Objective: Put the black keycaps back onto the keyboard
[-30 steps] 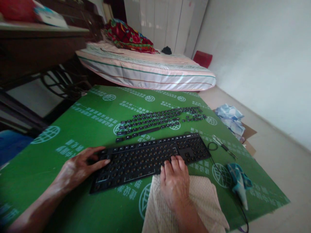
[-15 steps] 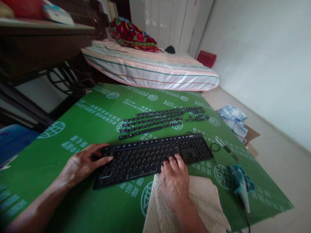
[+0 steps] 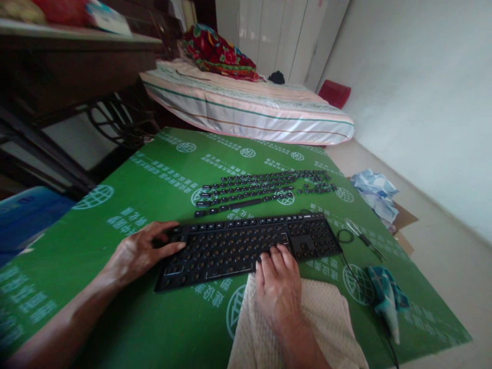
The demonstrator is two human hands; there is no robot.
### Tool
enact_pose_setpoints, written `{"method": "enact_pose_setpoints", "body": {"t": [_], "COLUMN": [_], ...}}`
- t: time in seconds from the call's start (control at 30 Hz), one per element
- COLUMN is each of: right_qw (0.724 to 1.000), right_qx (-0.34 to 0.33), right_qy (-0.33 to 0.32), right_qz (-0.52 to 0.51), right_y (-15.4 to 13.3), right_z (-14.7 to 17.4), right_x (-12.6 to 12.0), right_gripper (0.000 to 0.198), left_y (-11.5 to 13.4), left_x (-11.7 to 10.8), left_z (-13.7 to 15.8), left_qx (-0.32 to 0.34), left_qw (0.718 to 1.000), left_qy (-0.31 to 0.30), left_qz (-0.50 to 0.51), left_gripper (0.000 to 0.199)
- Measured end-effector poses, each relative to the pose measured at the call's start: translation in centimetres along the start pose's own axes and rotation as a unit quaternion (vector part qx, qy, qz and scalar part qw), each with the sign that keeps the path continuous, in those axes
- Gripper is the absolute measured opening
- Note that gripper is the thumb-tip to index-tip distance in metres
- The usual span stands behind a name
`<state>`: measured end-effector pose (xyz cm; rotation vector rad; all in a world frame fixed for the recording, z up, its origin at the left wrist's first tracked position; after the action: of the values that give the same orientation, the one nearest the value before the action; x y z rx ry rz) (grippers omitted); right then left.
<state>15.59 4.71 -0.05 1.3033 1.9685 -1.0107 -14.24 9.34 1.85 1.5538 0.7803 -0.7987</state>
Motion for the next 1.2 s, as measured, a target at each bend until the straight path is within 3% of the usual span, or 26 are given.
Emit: {"method": "enact_pose_setpoints", "body": {"t": [1.2], "right_qw": [0.997], "right_qx": [-0.055], "right_qy": [-0.023], "right_qz": [-0.054], "right_y": [-1.8], "right_z": [-0.3], "right_x": [-0.1], "right_gripper": [0.021], "left_y": [-0.4], "left_x": [0.4], "left_z": [0.2], "left_qx": [0.009], "left_qw": [1.0], "left_qy": [0.002], "left_qz": [0.008], "left_gripper": [0.069]}}
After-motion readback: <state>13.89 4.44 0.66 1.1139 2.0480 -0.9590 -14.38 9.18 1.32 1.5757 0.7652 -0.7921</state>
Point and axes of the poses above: each hand's wrist, its own z-axis away from the middle knuckle, its own x-axis out of the palm, y = z × x, the point moved 3 cm from there along -z, towards the middle knuckle, and after that the axes turned 12 degrees about x, right-handed, at the moved point
